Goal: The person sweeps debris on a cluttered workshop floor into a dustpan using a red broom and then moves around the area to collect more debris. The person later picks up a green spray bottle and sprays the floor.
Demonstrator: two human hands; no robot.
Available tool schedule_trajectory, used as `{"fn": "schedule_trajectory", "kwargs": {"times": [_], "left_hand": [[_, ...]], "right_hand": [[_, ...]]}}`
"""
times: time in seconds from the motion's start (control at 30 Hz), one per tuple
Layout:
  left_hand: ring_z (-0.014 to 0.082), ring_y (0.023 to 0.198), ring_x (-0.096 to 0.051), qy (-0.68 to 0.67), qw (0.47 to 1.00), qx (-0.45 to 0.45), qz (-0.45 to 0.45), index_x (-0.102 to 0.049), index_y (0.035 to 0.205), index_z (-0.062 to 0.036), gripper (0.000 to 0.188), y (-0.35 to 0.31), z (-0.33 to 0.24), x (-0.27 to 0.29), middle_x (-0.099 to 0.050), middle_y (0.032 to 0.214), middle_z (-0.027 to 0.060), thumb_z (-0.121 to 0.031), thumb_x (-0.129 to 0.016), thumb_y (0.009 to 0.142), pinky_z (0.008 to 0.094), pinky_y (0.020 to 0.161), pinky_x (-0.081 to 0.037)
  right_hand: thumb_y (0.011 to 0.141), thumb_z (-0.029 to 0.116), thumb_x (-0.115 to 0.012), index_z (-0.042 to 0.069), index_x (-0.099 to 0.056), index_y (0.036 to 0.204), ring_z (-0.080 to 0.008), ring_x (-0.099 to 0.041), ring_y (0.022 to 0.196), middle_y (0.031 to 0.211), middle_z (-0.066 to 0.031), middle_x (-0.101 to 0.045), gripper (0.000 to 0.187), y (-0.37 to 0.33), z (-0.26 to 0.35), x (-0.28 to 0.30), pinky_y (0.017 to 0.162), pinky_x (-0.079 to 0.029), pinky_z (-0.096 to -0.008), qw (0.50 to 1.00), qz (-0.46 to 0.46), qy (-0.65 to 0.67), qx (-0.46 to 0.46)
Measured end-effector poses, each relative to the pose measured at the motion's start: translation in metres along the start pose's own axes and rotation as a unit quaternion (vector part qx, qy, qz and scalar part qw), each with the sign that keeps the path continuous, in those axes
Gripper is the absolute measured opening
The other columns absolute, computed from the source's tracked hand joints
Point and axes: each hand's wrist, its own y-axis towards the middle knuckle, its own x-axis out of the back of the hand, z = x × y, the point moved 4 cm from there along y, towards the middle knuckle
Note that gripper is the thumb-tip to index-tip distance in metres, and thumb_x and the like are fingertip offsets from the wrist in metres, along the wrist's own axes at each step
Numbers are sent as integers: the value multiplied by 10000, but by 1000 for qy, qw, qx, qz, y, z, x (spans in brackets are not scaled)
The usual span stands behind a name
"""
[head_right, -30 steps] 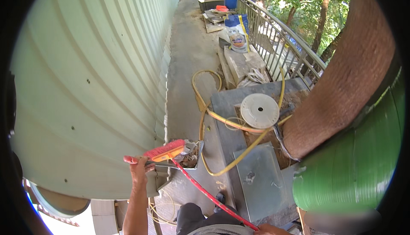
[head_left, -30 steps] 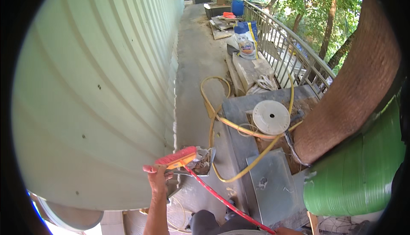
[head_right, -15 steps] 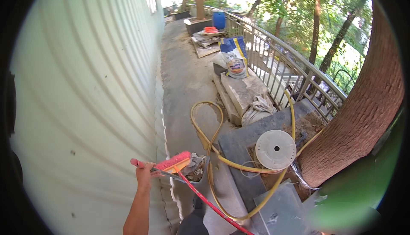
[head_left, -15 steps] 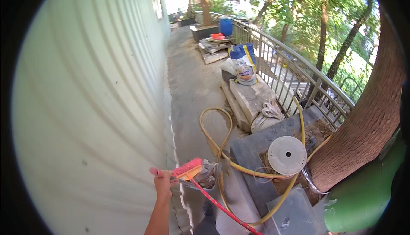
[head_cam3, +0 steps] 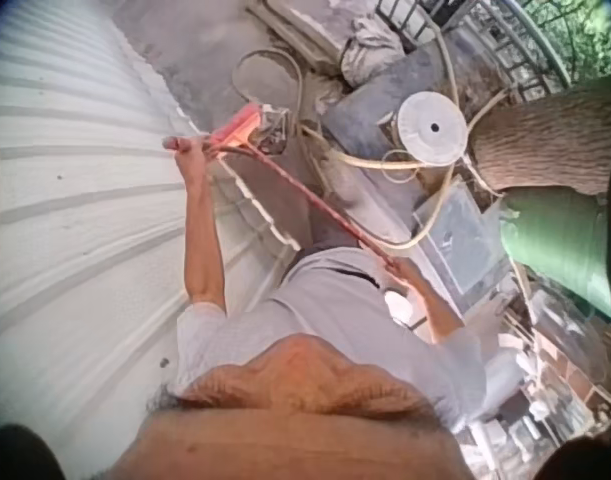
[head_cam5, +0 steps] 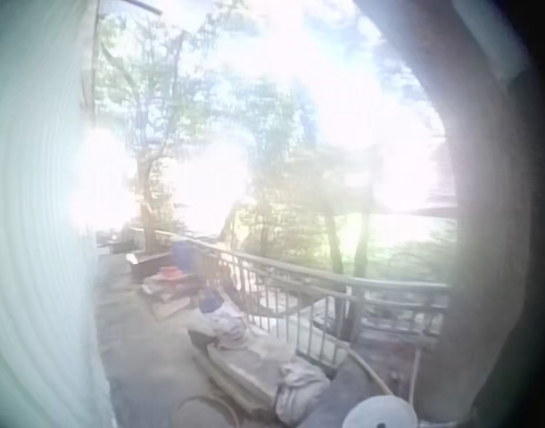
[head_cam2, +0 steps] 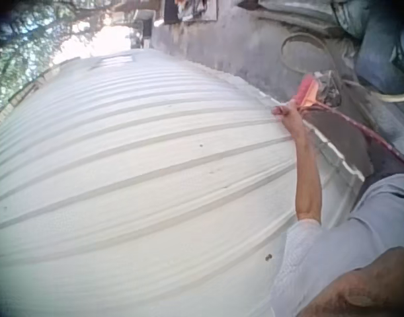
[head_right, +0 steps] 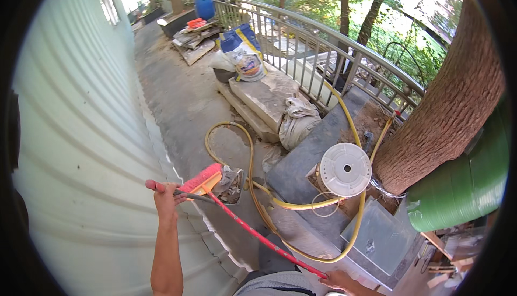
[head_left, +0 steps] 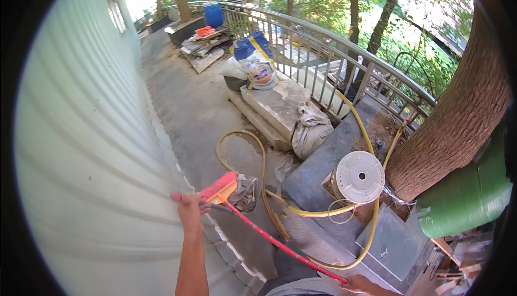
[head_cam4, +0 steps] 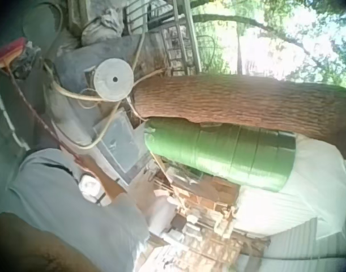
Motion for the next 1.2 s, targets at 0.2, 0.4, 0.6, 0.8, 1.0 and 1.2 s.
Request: {"fn": "schedule_trajectory", "kwargs": {"times": [0.2, 0.4, 0.6, 0.8, 1.0, 1.2], "left_hand": [[196, 546, -636, 23, 997, 4, 78, -536, 835, -14, 127, 117, -18, -52, -612, 790, 108, -120, -600, 805, 257, 476, -531], [147, 548, -620, 62, 982, 41, 172, -532, 796, -57, 117, 230, 32, -107, -606, 744, 56, -111, -636, 801, 228, 476, -508], [131, 540, -610, 162, 936, 36, 309, -440, 662, -110, 246, 342, 99, -201, -577, 673, 21, -137, -631, 815, 238, 465, -491], [220, 590, -643, 357, 812, -26, 460, -585, 749, -6, 221, 407, 165, -313, -632, 676, 95, -220, -614, 796, 362, 557, -491], [317, 682, -634, 424, 730, -170, 509, -594, 745, -25, 207, 423, 214, -395, -618, 648, 144, -232, -581, 755, 399, 643, -480], [349, 720, -620, 454, 699, -190, 519, -592, 768, -43, 186, 447, 282, -421, -634, 702, 149, -227, -577, 748, 412, 660, -473]], "right_hand": [[834, 627, -485, 74, -651, 957, -375, -633, 768, 791, -207, -644, 591, 62, 69, 49, 703, -488, -445, 997, -21, 67, -8], [848, 591, -502, 22, -648, 919, -387, -628, 778, 813, -233, -638, 592, 101, 154, 81, 705, -480, -439, 984, -26, 170, -48], [874, 563, -473, 0, -648, 929, -387, -628, 776, 823, -241, -641, 592, 155, 227, 92, 713, -477, -432, 956, -49, 266, -112], [889, 574, -434, -23, -645, 884, -366, -640, 791, 815, -240, -643, 633, 209, 318, 121, 708, -481, -418, 900, -106, 392, -161], [886, 527, -455, -19, -648, 863, -401, -631, 838, 841, -255, -641, 580, 259, 384, 167, 746, -480, -456, 861, -150, 401, -274], [898, 513, -416, -34, -632, 914, -438, -615, 872, 835, -288, -627, 588, 343, 388, 168, 771, -472, -494, 830, -155, 406, -350]]}}
